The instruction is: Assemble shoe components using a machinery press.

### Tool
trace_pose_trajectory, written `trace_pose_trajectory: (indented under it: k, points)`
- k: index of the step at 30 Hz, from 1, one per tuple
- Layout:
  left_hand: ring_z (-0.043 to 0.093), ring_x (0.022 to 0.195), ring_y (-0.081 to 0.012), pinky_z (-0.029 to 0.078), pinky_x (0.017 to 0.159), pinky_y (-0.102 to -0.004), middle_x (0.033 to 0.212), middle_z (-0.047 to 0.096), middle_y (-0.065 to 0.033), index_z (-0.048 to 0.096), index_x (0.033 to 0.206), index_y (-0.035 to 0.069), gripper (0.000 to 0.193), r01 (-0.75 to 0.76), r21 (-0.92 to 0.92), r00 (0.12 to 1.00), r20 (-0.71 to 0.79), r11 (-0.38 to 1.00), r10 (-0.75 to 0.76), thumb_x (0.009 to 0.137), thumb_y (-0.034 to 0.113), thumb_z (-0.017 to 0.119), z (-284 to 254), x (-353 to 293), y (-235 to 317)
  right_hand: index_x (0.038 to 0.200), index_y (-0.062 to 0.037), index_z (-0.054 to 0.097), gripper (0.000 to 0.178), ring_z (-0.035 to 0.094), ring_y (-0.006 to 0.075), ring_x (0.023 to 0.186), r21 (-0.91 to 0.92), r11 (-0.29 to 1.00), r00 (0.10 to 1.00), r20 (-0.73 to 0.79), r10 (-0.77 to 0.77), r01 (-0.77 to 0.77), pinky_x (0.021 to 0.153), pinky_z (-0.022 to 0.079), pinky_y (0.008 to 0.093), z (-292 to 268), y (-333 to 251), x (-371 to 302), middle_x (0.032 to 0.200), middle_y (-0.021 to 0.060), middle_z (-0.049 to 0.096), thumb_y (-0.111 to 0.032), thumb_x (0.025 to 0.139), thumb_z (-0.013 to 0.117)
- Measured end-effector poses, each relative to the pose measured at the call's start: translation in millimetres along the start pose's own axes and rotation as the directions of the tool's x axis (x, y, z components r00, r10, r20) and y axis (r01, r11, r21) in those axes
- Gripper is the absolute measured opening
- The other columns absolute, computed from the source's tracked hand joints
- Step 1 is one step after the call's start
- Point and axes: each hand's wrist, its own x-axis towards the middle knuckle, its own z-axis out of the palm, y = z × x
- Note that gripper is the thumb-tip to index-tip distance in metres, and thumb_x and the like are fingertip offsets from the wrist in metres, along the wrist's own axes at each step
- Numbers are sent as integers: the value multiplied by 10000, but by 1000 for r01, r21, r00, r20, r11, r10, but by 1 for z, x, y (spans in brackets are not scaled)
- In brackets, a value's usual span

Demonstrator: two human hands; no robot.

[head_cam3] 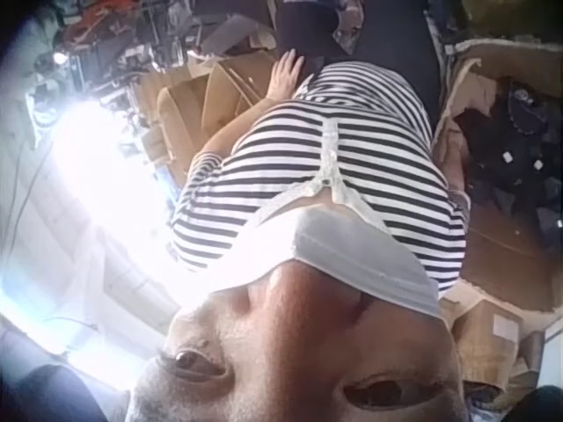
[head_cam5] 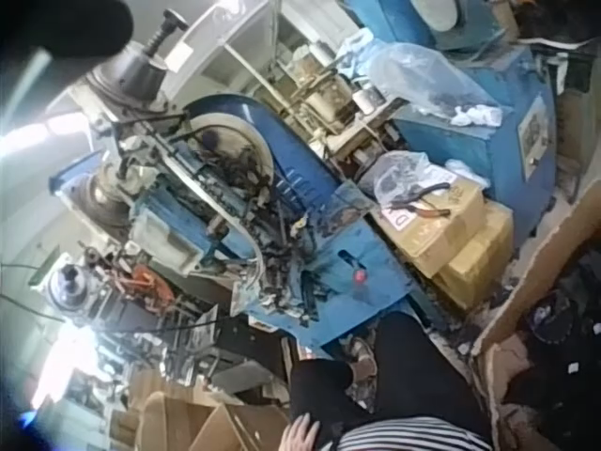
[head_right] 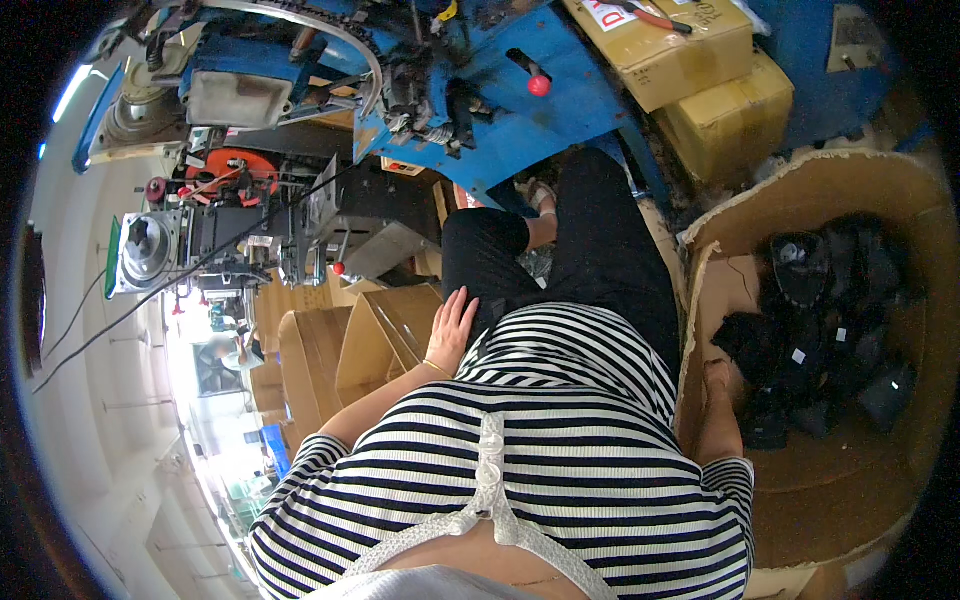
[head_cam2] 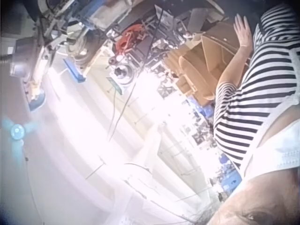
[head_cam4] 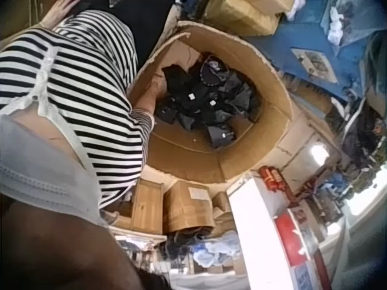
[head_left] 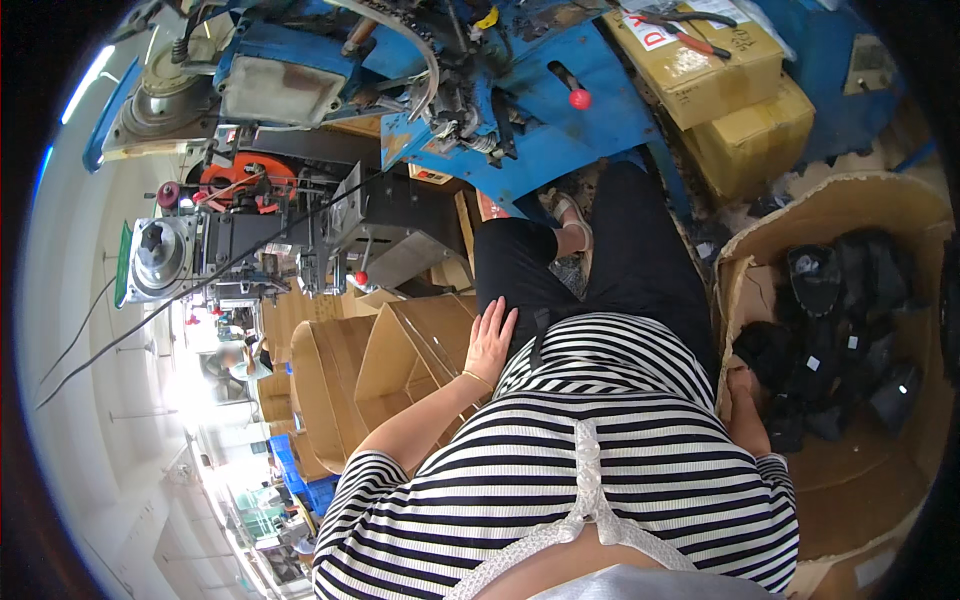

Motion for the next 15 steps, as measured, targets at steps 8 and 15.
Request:
trace_pose_trajectory:
  k: [8,15]
  points:
    - [358,1362,-356,329,1109,-431,1502,330,-187,409,1406,53,534,-87,-41,987,-140,995,80,877,11,465,34,-11,-25,1014,-7,701,259,639,377,1053,180,984,1000,-29,-3,8,894,510,450,50,4,35,1085,214,669,-149,888,526]
    - [359,1362,-352,349,1109,-418,1527,298,-177,334,1460,82,553,-133,13,987,-95,991,134,914,54,416,46,4,-27,1267,-21,492,465,533,433,1157,62,998,954,-299,3,16,929,492,480,-29,28,23,1391,284,389,-188,847,600]
